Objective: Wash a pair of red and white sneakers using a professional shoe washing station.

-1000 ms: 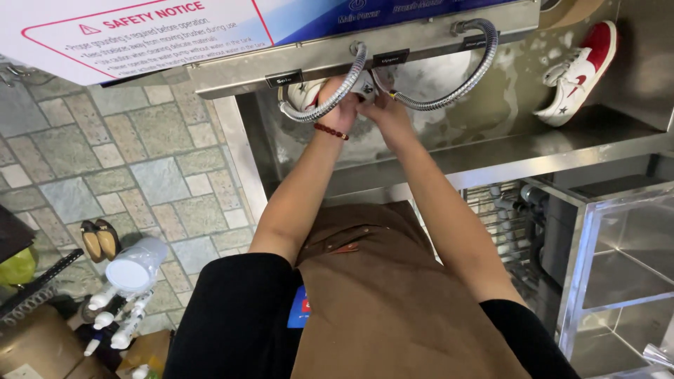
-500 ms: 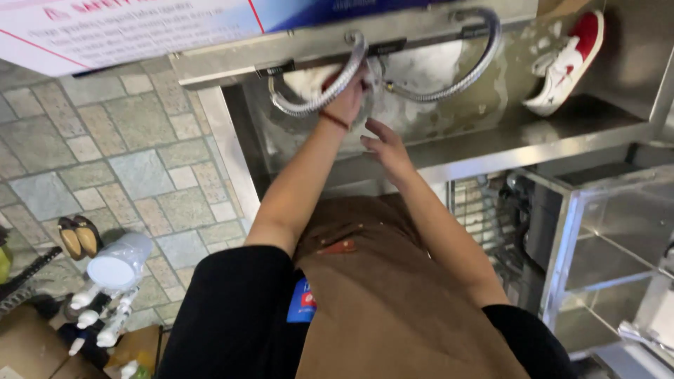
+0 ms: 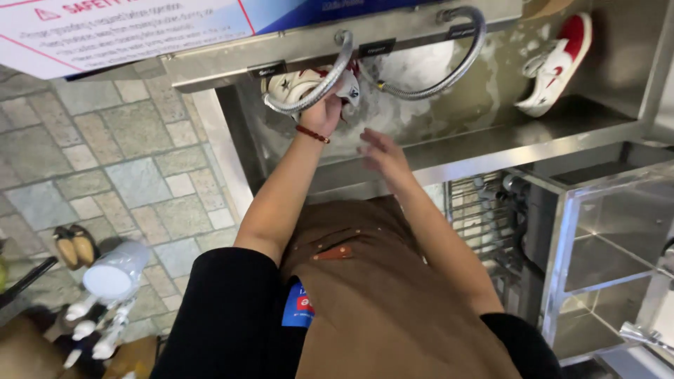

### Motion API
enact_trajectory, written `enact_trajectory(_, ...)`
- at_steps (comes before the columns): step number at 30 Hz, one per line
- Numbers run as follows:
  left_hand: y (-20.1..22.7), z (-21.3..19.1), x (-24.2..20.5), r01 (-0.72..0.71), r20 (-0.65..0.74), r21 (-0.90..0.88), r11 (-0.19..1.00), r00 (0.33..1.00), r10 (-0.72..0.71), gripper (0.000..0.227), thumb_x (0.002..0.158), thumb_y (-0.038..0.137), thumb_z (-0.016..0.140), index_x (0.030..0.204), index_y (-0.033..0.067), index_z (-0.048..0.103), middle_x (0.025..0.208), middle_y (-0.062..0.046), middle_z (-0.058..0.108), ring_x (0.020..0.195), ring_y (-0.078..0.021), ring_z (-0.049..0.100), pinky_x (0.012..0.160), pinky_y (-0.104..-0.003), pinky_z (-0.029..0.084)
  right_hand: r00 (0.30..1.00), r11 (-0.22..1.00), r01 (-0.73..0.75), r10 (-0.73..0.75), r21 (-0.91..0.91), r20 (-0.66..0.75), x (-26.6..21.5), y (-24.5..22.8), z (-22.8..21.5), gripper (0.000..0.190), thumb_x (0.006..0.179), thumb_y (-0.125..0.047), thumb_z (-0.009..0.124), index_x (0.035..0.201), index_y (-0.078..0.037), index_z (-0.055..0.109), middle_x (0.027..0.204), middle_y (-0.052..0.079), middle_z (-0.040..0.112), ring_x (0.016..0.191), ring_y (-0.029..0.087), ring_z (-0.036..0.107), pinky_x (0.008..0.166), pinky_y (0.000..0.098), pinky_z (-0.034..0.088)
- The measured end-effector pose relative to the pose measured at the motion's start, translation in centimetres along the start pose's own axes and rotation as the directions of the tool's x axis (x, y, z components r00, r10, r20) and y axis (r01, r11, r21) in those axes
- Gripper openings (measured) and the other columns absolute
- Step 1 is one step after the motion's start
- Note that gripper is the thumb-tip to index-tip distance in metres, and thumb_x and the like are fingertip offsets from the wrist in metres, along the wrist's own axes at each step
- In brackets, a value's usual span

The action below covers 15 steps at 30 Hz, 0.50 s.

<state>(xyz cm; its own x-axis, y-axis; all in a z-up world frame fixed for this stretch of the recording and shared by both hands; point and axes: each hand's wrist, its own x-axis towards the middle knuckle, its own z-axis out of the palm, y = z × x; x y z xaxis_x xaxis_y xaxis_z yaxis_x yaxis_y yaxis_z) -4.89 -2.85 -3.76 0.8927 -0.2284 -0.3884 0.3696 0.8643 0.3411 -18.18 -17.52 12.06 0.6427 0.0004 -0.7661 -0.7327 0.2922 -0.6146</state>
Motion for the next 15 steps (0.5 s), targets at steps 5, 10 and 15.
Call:
enact_trajectory(5,4.9,1.7,-5.3,0.107,0.021,0.032,0.994,0.994,-0.107,0.035,0.090,-0.005,0.066,0.125,-0.0023,0.062,0.116,-0.012,0.068,0.110,-0.0276,0.064,0.102,-0.043,0.052,0.998,0.987,0.065,-0.063,0.146,-0.020,3.4,-1.8,0.7,0.070,0.090,-0.024,0.066,0.154,-0.014,0.039,0.150,0.007,0.054,0.129,0.024,0.059,0.096,0.0444,0.051)
enact_trajectory(10,7.4,5.5,-10.8,0.253,0.014,-0.066,0.965,0.967,-0.253,0.050,0.090,0.009,0.062,0.138,-0.0021,0.053,0.132,-0.016,0.064,0.124,-0.0321,0.062,0.113,-0.050,0.048,0.963,0.767,0.119,-0.244,0.630,0.115,9.7,-0.1,0.5,0.056,0.095,-0.035,0.061,0.146,-0.016,0.046,0.147,0.006,0.058,0.136,0.026,0.054,0.112,0.0501,0.044)
enact_trajectory(15,7.1,10.5,-11.1,0.288,-0.018,-0.240,0.927,0.954,-0.301,0.061,0.089,0.029,0.059,0.142,0.0008,0.052,0.137,-0.016,0.062,0.125,-0.0331,0.060,0.111,-0.050,0.045,0.937,0.667,0.058,-0.292,0.743,0.189,12.4,-1.9,2.0,0.056,0.100,-0.048,0.052,0.139,-0.008,0.058,0.139,0.009,0.065,0.130,0.029,0.059,0.115,0.0476,0.045)
